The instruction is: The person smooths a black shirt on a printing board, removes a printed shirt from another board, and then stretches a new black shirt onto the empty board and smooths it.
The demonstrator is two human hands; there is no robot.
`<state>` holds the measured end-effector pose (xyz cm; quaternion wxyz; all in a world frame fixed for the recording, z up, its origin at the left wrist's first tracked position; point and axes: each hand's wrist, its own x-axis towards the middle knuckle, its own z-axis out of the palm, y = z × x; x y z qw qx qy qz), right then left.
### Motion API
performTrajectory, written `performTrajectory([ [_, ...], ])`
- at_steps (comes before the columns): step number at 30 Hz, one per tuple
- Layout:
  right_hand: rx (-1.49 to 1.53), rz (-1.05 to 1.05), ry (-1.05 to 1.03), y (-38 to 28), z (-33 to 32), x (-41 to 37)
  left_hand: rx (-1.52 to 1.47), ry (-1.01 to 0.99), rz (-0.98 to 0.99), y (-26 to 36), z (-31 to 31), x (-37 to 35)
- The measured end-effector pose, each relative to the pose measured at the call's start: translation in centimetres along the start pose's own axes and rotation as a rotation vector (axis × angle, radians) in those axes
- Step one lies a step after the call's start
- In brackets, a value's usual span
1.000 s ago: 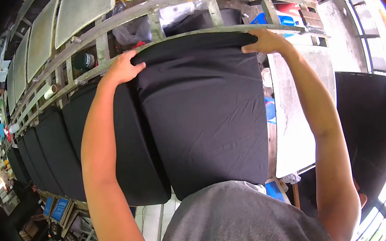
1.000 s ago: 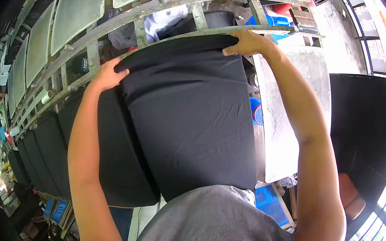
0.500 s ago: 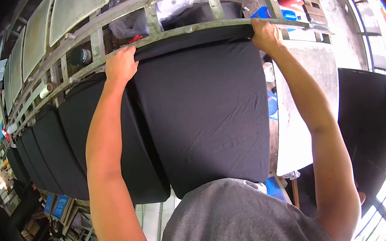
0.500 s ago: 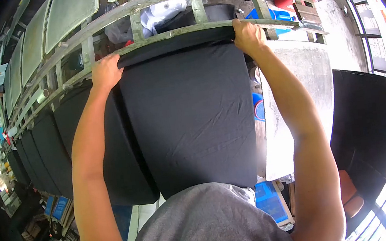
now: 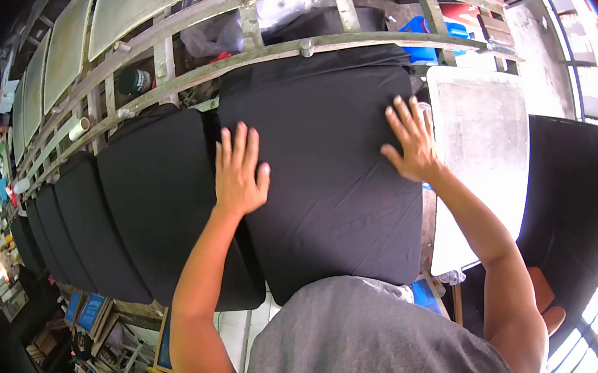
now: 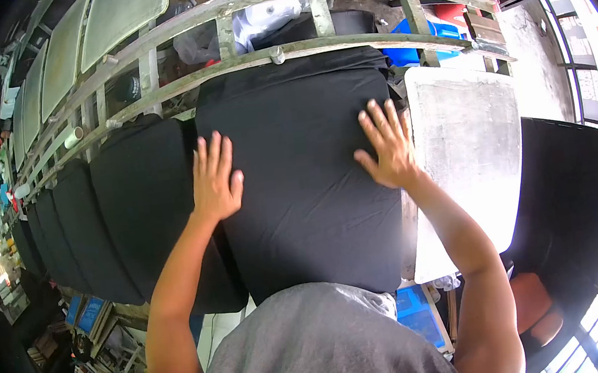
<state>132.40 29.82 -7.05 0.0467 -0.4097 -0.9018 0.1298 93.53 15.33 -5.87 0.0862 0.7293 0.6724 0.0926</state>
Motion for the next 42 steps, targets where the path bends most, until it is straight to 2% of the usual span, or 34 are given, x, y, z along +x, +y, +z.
performTrajectory([
  [1,-0.001,0.020,0.062,0.6,0.0,1.5,0.061,0.055,-0.033,-0.4,-0.4,1.6],
  [3,0.050,0.037,0.203,2.1,0.5,5.0,-0.130,0.208,-0.069,-2.8,1.2,4.9],
  [6,0.432,0.172,0.288,4.3,0.8,10.0,-0.469,0.255,-0.259,-5.7,2.0,9.7],
  [7,0.532,0.363,0.237,4.9,0.8,11.4,-0.672,0.163,-0.491,-6.3,1.6,10.7],
  [9,0.799,0.633,0.079,6.5,0.6,12.8,-0.957,0.085,-0.796,-6.7,0.9,11.6],
  [10,0.817,0.773,0.003,7.2,1.0,13.1,-1.041,-0.002,-1.023,-6.6,0.5,11.6],
  [11,0.817,0.773,0.007,7.4,1.6,12.9,-1.041,-0.001,-1.019,-6.3,0.3,11.3],
  [13,1.091,0.887,0.062,7.4,2.0,12.3,-1.193,0.007,-1.186,-5.7,0.1,10.2],
  [14,1.089,0.886,0.069,7.7,1.9,11.9,-1.269,0.010,-1.267,-5.3,0.0,9.7],
  [15,0.974,0.843,0.080,7.3,1.4,11.6,-1.271,0.010,-1.262,-4.9,-0.2,9.0],
  [17,0.746,0.759,0.094,6.0,0.3,10.3,-0.852,0.095,-0.905,-3.7,-0.9,7.1],
  [18,0.483,0.735,0.215,3.9,-0.1,9.3,-0.808,0.249,-0.769,-2.2,-0.4,5.8],
  [19,0.395,0.541,0.327,2.1,-0.1,7.8,-0.444,0.362,-0.519,-1.3,0.5,4.2],
  [20,0.268,0.337,0.448,0.9,0.7,6.7,-0.286,0.366,-0.328,0.0,0.2,3.1],
  [21,0.117,0.159,0.473,0.0,1.9,5.5,-0.130,0.368,-0.137,1.4,-0.1,2.4],
  [22,0.080,0.223,0.323,-3.8,0.5,4.5,-0.103,0.248,-0.110,3.2,-0.6,2.3],
  [23,0.074,0.174,0.183,-6.3,0.0,4.1,-0.077,0.127,-0.083,4.8,-0.8,2.3],
  [25,0.080,0.022,-0.014,-10.0,0.0,4.2,-0.073,0.013,0.051,6.0,0.2,3.3],
  [27,0.083,-0.077,-0.021,-10.5,1.7,5.0,-0.032,-0.032,0.124,5.7,1.1,4.7],
  [29,0.013,-0.038,0.025,-8.5,1.3,6.8,0.031,0.013,0.087,3.8,0.7,6.1],
  [32,-0.114,0.126,0.180,-2.4,0.8,9.0,0.119,0.131,-0.115,-1.4,0.9,7.0],
  [33,-0.122,0.181,0.173,-0.6,0.8,9.6,0.117,0.160,-0.167,-2.6,1.3,6.8],
  [35,-0.052,0.249,0.262,2.8,1.6,10.3,0.105,0.186,-0.195,-3.3,2.0,6.8],
  [36,0.017,0.204,0.392,4.3,3.4,10.5,0.098,0.215,-0.230,-3.4,2.1,7.0],
  [37,0.014,0.201,0.400,2.6,2.1,10.2,0.099,0.223,-0.228,-2.6,1.4,7.1],
  [39,-0.048,0.131,0.243,-2.8,0.4,8.3,0.141,0.155,-0.119,1.0,0.8,6.3],
  [41,-0.002,-0.041,0.012,-7.6,0.0,6.3,0.011,0.049,0.070,4.6,0.9,5.0],
  [42,0.043,-0.108,-0.021,-8.2,0.7,5.6,0.022,0.006,0.076,4.7,1.1,4.6],
])
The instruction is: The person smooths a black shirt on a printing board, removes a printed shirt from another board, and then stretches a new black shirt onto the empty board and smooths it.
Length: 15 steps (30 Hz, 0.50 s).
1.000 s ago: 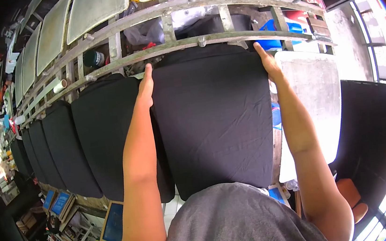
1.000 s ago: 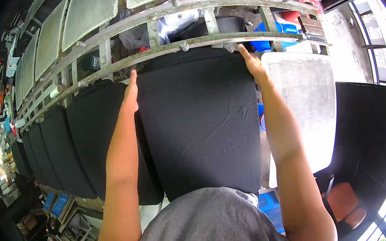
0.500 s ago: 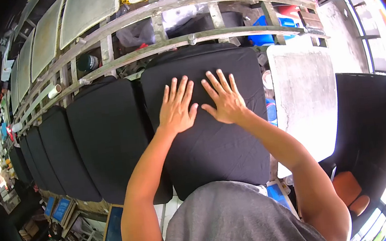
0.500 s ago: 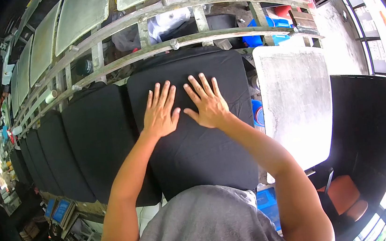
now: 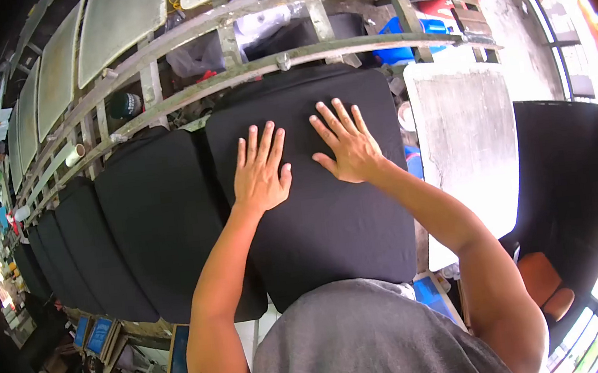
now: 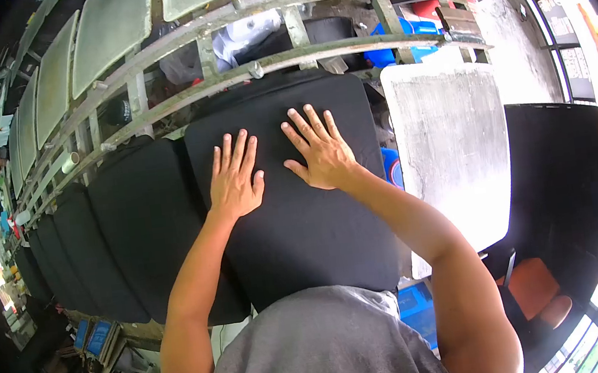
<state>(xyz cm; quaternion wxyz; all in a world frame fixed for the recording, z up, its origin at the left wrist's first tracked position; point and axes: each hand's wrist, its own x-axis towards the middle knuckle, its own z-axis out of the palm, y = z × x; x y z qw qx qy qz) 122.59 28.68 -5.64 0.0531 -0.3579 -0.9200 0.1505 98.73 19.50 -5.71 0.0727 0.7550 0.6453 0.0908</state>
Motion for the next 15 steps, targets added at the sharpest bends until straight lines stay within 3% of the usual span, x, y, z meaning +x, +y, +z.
performTrajectory([
  [1,0.003,0.011,-0.007,0.7,0.0,-0.4,0.012,-0.040,0.012,-0.3,0.0,-0.2],
  [3,-0.048,0.159,0.094,4.1,-1.4,0.5,0.121,0.044,-0.149,-3.1,-0.8,-0.2],
  [5,-0.125,0.275,0.311,8.8,-0.4,0.9,0.105,0.084,-0.306,-6.1,-0.3,-0.5],
  [7,-0.039,0.232,0.469,10.3,-0.1,0.9,0.156,0.116,-0.301,-6.2,-0.3,-0.4],
  [9,-0.083,0.226,0.394,5.4,-1.0,-1.4,0.094,0.143,-0.242,-3.2,-0.7,-1.5],
  [12,0.043,0.076,-0.161,-3.7,-1.8,-6.8,-0.049,-0.140,0.040,5.0,-1.3,-5.3],
  [13,0.097,0.003,-0.157,-4.0,1.2,-9.1,-0.140,-0.153,0.109,6.0,0.3,-7.6],
  [15,0.022,0.125,-0.180,-2.6,0.3,-9.3,-0.035,-0.170,0.050,4.9,0.0,-8.4],
])
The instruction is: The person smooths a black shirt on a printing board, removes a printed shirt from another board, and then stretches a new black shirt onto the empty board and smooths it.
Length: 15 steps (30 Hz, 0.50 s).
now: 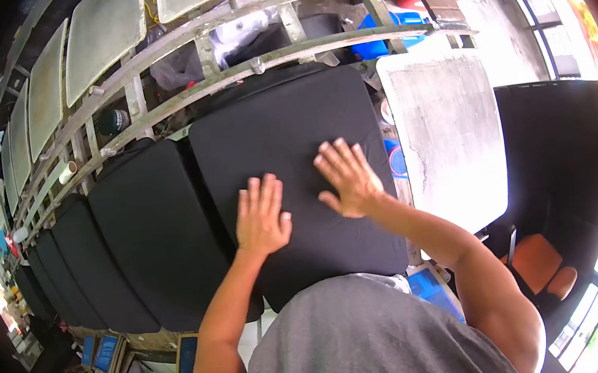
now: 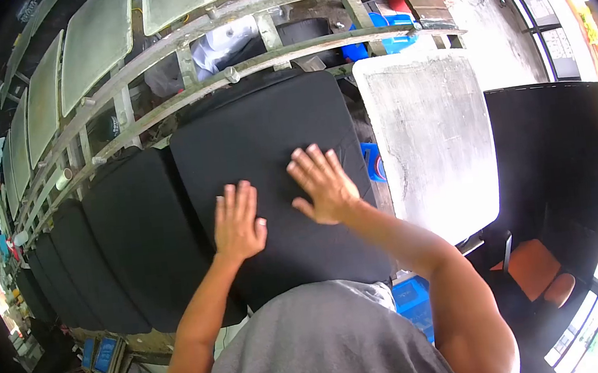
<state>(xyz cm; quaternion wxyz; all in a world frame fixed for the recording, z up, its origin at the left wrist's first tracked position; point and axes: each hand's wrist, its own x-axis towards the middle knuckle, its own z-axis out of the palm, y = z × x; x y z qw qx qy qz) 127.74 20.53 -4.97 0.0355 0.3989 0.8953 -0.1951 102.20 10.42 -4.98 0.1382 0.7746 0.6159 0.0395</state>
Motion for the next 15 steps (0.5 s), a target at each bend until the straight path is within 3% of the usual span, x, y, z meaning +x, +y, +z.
performTrajectory([
  [4,-0.012,0.162,0.404,6.9,-1.0,1.0,0.081,0.204,-0.250,-5.0,-0.4,-0.8],
  [6,-0.029,0.261,0.487,9.2,0.3,1.7,0.087,0.242,-0.301,-4.8,0.0,-0.9],
  [8,0.017,0.208,0.434,5.3,-1.1,0.2,0.099,0.240,-0.307,-3.7,0.0,-1.0],
  [10,0.046,0.103,0.215,1.1,-1.2,-2.2,0.058,0.119,-0.264,-1.5,0.5,-2.1],
  [12,0.025,0.004,-0.019,1.1,-0.3,-4.1,0.057,0.091,-0.258,-2.0,0.7,-2.3],
  [13,0.011,0.017,0.111,1.8,-0.2,-4.0,0.066,0.101,-0.252,-2.1,0.8,-2.6],
  [14,-0.007,0.112,0.105,2.8,-0.5,-3.7,0.076,0.119,-0.261,-1.8,0.9,-2.8],
  [15,0.005,0.186,0.274,4.5,0.6,-3.1,0.078,0.128,-0.263,-1.7,0.8,-2.8],
])
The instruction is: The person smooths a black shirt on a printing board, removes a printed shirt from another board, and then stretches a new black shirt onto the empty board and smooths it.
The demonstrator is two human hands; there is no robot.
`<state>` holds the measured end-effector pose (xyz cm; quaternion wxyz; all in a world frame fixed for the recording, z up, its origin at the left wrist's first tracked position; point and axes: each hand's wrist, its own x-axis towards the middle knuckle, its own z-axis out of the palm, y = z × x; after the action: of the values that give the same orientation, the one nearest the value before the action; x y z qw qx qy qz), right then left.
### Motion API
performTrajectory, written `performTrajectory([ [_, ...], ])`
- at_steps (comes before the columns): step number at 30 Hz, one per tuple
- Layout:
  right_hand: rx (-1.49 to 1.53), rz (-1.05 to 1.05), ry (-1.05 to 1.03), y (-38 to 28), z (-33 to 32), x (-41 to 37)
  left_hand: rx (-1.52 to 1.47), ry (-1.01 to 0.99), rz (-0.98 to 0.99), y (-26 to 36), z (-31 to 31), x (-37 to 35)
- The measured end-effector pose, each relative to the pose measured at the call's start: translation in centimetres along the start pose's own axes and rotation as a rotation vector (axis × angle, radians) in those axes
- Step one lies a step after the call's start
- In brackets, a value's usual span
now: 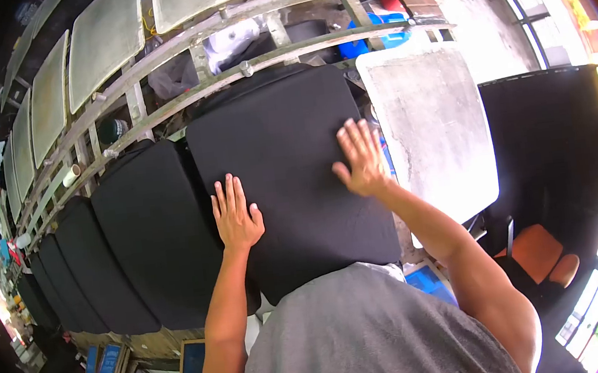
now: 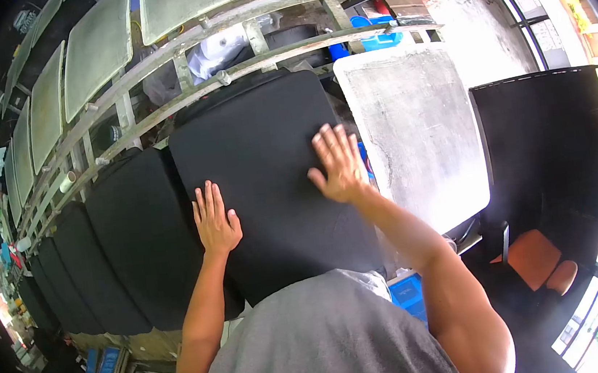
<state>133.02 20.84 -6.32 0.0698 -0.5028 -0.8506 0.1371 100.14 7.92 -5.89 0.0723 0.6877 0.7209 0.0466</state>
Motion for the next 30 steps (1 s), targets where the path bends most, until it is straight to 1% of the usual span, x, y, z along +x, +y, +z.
performTrajectory([
  [1,0.016,0.073,0.176,1.5,1.3,0.6,0.003,0.008,0.009,0.1,-0.1,0.0],
  [2,-0.060,0.176,0.167,1.8,1.1,1.1,0.000,0.006,0.002,0.2,-0.2,-0.1],
  [3,-0.065,0.175,0.182,1.0,0.2,0.9,-0.006,0.008,-0.008,0.3,-0.2,0.0],
  [5,-0.033,-0.007,-0.054,-2.1,-2.1,-1.5,0.003,0.026,-0.006,0.3,0.1,0.1],
  [6,-0.032,-0.130,-0.145,-2.9,-1.5,-3.1,0.013,0.023,-0.007,0.4,0.0,0.0],
  [7,-0.036,-0.141,-0.240,-2.3,-1.3,-3.8,0.012,0.020,-0.004,0.4,0.0,-0.1],
  [9,-0.024,-0.049,-0.166,-1.6,-1.4,-2.8,0.006,0.027,0.002,0.4,-0.1,-0.1],
  [10,0.004,0.028,-0.042,-1.2,-0.8,-2.2,0.003,0.011,0.008,0.4,-0.1,-1.0],
  [11,-0.038,0.121,0.067,-0.7,0.1,-1.1,0.009,0.017,0.001,0.5,0.0,-0.7],
  [13,-0.073,0.131,0.074,-1.7,-0.1,0.6,0.017,0.035,-0.015,0.3,-0.1,-0.2],
  [14,-0.004,-0.011,0.034,-2.6,-0.1,0.5,0.009,0.040,-0.012,0.3,-0.1,-0.2],
  [15,-0.026,-0.112,-0.072,-3.4,0.1,0.8,-0.001,0.043,-0.010,0.3,-0.1,-0.1],
  [17,-0.080,-0.168,-0.131,-2.9,-0.1,2.9,0.007,0.033,-0.012,0.2,-0.1,0.0],
  [19,-0.118,-0.113,-0.008,-1.0,-0.6,6.6,0.010,0.060,-0.003,0.3,0.0,-0.1],
  [21,-0.075,-0.035,0.111,1.7,0.1,10.8,0.009,0.055,-0.004,0.3,0.2,0.1],
  [23,0.017,0.008,0.300,4.9,1.9,14.6,0.012,0.050,-0.013,0.4,-0.1,-0.2],
  [25,0.029,0.140,0.348,5.1,3.5,16.7,-0.012,0.047,-0.004,0.4,-0.4,-0.1],
  [26,-0.011,0.008,0.488,5.1,4.2,16.5,-0.006,0.052,-0.002,0.3,-0.4,-0.1],
  [27,-0.029,0.018,0.373,2.6,2.5,14.7,-0.007,0.062,-0.007,0.1,-0.5,0.2],
  [29,-0.144,0.053,0.052,0.0,0.8,10.3,-0.034,0.059,-0.006,0.3,-0.7,0.0],
  [30,-0.158,0.069,0.067,-0.3,0.9,8.4,-0.040,0.065,-0.006,0.3,-0.6,0.0],
])
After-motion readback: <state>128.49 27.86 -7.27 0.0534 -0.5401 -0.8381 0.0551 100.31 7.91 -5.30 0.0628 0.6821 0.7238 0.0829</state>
